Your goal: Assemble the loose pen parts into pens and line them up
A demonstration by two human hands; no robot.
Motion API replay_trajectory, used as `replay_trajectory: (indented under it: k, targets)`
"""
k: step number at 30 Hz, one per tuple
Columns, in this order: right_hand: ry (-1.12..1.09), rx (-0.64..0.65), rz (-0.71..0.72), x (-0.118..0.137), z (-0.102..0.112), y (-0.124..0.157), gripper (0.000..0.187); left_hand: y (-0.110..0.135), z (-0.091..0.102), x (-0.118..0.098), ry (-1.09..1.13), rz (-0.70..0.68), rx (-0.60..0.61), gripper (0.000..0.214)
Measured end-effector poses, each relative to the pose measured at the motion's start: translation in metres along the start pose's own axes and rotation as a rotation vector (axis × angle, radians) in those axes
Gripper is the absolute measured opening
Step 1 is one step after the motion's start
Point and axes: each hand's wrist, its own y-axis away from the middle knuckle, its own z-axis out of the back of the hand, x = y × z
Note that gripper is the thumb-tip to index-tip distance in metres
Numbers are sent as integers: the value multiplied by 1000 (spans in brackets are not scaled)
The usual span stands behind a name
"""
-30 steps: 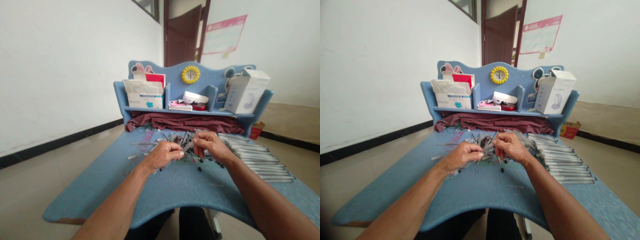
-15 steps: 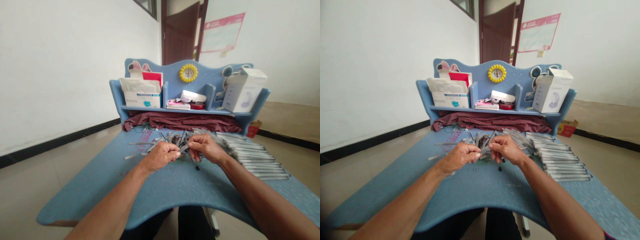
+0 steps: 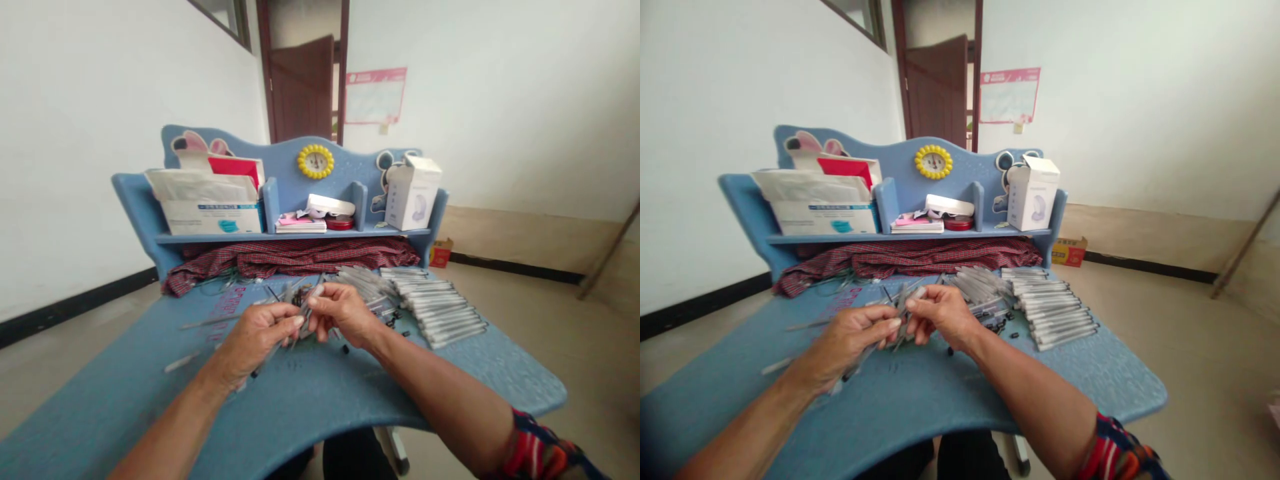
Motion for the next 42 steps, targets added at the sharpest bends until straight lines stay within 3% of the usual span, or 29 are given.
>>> replay_trajectory:
  k: [5,8,14,17,18,20,22,25,29,36,42]
  targets:
    - [-4,-14,27,4,-4,-1,24,-1,0,8,10,8,-10,21]
    - [115,-101,82,23,2,-2,22,0,1,7,20,35,-64,25]
    - [866,-164,240,100,25,30,14,-3,2,1,-24,94,-134,41]
    - [1457,-315,336,130,43,59,15,-3,0,-2,-73,86,-125,39]
    - [1676,-334,287,135,50,67,16,-3,0,-3,-82,86,-118,38]
    - [2048,-294,57,135,67,79,19,-2,-1,-3,-91,85,-113,37]
    - [2261,-118,-273,125,85,86,23,-2,-2,-3,-102,77,-121,37]
    - [2285,8,-385,104,106,91,25,-2,-3,-1,-130,57,-143,37]
    - [2280,55,-419,85,119,92,30,-2,-3,0,-142,45,-171,36]
    - [2267,56,-423,77,124,91,32,0,-4,-2,-134,32,-160,32]
    - [2250,-21,-433,74,130,98,31,-1,-4,0,-142,31,-176,31]
